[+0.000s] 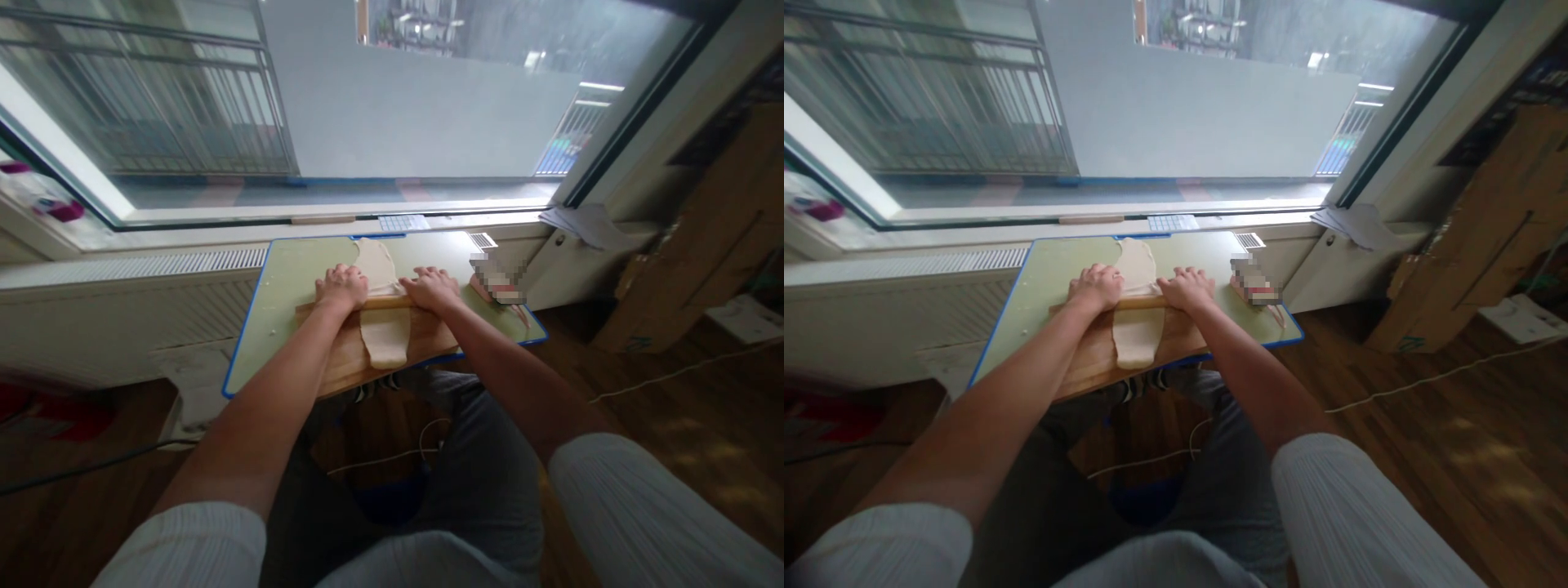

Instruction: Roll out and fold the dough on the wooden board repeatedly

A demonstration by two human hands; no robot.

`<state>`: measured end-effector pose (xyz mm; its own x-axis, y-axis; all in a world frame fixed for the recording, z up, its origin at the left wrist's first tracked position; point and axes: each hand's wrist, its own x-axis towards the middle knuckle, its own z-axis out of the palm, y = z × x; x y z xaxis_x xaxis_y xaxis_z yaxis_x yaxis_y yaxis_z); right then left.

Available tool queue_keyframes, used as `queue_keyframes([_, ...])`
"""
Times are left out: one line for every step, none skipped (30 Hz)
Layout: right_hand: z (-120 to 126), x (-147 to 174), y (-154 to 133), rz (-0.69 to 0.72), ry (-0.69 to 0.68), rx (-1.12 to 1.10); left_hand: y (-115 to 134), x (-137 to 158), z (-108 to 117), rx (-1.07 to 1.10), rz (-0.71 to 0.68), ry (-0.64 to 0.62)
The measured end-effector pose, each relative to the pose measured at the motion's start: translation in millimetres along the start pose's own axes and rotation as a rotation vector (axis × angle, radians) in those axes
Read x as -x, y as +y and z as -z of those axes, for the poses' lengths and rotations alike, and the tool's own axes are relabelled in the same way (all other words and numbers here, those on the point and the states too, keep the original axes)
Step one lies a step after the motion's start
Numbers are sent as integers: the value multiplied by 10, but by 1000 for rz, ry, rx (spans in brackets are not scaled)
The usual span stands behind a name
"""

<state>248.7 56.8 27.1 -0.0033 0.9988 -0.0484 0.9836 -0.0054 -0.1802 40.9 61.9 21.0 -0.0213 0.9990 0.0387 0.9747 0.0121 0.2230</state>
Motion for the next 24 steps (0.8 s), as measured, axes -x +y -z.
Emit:
queue_keyframes([-7, -70, -2, -23, 5, -23, -3, -51, 0, -1, 4, -6])
queue_keyframes([-17, -138, -3, -41, 10, -43, -7, -99, -1, -2, 6, -13])
queue_keyframes([-28, -200, -1, -51, 12, -56, -12, -144, -2, -3, 7, -22])
queue_keyframes([-39, -254, 2, -50, 11, -57, -16, -182, -5, -2, 8, -31])
queue_keyframes([-49, -297, 7, -46, 9, -54, -19, -212, -7, 0, 9, -39])
queue_keyframes([-59, -328, 12, -43, 9, -50, -21, -233, -9, 3, 9, -44])
queue_keyframes([-66, -345, 16, -39, 10, -47, -22, -243, -11, 4, 9, -47])
queue_keyframes([-72, -348, 20, -36, 13, -45, -22, -243, -12, 5, 7, -46])
queue_keyframes([-75, -338, 24, -34, 17, -45, -21, -234, -13, 4, 4, -43])
queue_keyframes([-77, -317, 26, -34, 24, -46, -20, -217, -13, 1, 0, -36])
queue_keyframes([-76, -286, 27, -36, 31, -48, -19, -194, -12, -2, -4, -30])
queue_keyframes([-74, -247, 28, -40, 38, -49, -18, -166, -12, -4, -8, -24])
queue_keyframes([-71, -203, 28, -44, 45, -49, -17, -135, -11, -6, -12, -19])
queue_keyframes([-67, -153, 28, -47, 51, -48, -17, -100, -11, -6, -16, -16])
queue_keyframes([-63, -99, 28, -42, 53, -43, -17, -62, -10, -3, -19, -14])
queue_keyframes([-60, -41, 27, -29, 51, -34, -17, -21, -10, 0, -22, -15])
queue_keyframes([-58, 20, 27, -14, 48, -24, -17, 23, -10, 3, -24, -16])
queue_keyframes([-58, 84, 26, -1, 45, -15, -18, 72, -10, 5, -27, -19])
queue_keyframes([-61, 151, 24, 8, 47, -9, -17, 126, -9, 5, -31, -24])
queue_keyframes([-66, 220, 22, 12, 54, -5, -15, 184, -7, 1, -38, -30])
queue_keyframes([-73, 290, 19, 12, 68, -2, -12, 246, -3, -6, -43, -35])
queue_keyframes([-82, 361, 17, 10, 85, 1, -7, 312, 3, -15, -47, -38])
queue_keyframes([-90, 430, 15, 11, 101, 5, -1, 379, 10, -27, -48, -39])
queue_keyframes([-99, 497, 13, 15, 116, 8, 5, 447, 18, -40, -47, -38])
